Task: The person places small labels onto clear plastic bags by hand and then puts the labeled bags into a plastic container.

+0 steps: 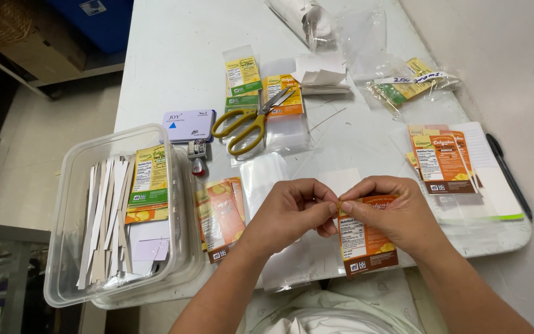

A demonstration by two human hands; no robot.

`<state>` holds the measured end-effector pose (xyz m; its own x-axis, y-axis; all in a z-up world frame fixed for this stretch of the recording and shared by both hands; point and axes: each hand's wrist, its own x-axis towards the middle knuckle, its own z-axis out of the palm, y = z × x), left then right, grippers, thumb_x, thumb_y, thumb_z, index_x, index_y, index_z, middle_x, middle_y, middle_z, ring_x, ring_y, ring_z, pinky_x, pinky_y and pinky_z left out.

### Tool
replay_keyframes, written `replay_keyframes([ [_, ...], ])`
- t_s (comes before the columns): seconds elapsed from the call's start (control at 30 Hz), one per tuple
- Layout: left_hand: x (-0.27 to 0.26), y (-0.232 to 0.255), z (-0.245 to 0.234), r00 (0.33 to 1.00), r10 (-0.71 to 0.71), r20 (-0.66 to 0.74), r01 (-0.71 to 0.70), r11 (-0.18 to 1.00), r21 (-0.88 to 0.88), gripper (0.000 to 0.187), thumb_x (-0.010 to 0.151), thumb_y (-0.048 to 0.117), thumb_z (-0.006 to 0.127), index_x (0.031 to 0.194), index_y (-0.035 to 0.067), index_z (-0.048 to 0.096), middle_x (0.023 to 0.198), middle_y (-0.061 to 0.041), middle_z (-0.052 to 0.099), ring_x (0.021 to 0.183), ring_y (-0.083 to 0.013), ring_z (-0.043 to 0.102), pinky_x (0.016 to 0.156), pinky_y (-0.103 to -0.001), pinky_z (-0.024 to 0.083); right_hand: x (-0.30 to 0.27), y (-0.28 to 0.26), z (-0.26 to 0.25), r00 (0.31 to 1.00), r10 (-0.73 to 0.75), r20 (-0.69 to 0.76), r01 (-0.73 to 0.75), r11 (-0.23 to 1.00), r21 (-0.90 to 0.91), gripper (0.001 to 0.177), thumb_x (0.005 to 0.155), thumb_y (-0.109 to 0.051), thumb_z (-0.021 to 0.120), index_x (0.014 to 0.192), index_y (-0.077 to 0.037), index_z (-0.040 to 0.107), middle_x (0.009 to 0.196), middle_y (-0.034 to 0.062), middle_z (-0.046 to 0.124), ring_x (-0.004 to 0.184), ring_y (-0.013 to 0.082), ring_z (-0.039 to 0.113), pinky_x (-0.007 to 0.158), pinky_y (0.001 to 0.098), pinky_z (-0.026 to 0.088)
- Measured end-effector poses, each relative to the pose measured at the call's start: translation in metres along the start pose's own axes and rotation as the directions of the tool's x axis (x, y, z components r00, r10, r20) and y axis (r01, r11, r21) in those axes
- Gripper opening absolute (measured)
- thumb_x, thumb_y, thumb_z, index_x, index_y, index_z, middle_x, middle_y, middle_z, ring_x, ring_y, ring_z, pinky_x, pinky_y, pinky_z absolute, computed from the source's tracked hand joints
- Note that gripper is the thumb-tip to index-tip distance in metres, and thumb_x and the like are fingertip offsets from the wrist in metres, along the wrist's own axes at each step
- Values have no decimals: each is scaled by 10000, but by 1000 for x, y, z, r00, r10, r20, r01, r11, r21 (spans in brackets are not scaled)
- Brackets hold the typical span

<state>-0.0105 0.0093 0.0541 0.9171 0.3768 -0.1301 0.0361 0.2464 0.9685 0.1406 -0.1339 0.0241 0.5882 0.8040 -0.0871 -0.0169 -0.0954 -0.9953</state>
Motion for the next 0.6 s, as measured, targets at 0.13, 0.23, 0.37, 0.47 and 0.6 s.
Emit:
replay_keyframes([
  [0.13,-1,2,-1,1000,6,18,-6,1000,12,145,897,8,701,945,-129,698,726,-181,671,670,-219,736,660,-340,667,0,-6,1,1000,3,12,-3,1000,3,198,726,-62,877,882,50,825,769,259,795,736,317,756,712,427,600],
  [0.23,-1,3,-1,1000,12,18,-13,1000,22,134,894,3,703,936,-124,698,720,-176,672,667,-216,736,658,-336,668,1,-10,1,1000,-28,11,28,1000,3,207,718,-67,891,873,49,819,756,235,798,733,277,746,708,407,598],
  [0.37,-3,5,0,1000,25,8,-26,997,73,136,889,14,711,927,-116,700,719,-176,682,675,-214,737,666,-335,670,2,-11,0,999,-35,13,36,999,-29,191,717,-69,891,859,40,825,745,241,800,715,285,752,701,410,599],
  [0.47,-6,10,3,999,44,-9,-42,990,138,139,892,28,704,924,-107,705,721,-173,685,686,-212,737,671,-335,670,0,-17,1,997,-71,11,72,995,-65,156,722,-43,880,846,36,828,717,224,796,702,250,733,687,389,590],
  [0.6,-8,14,7,992,124,-29,-113,962,248,137,892,40,712,917,-94,719,709,-170,685,671,-216,737,649,-325,668,-5,-33,5,992,-124,25,126,985,-114,115,724,-18,862,828,26,839,667,200,794,672,200,715,666,359,590],
])
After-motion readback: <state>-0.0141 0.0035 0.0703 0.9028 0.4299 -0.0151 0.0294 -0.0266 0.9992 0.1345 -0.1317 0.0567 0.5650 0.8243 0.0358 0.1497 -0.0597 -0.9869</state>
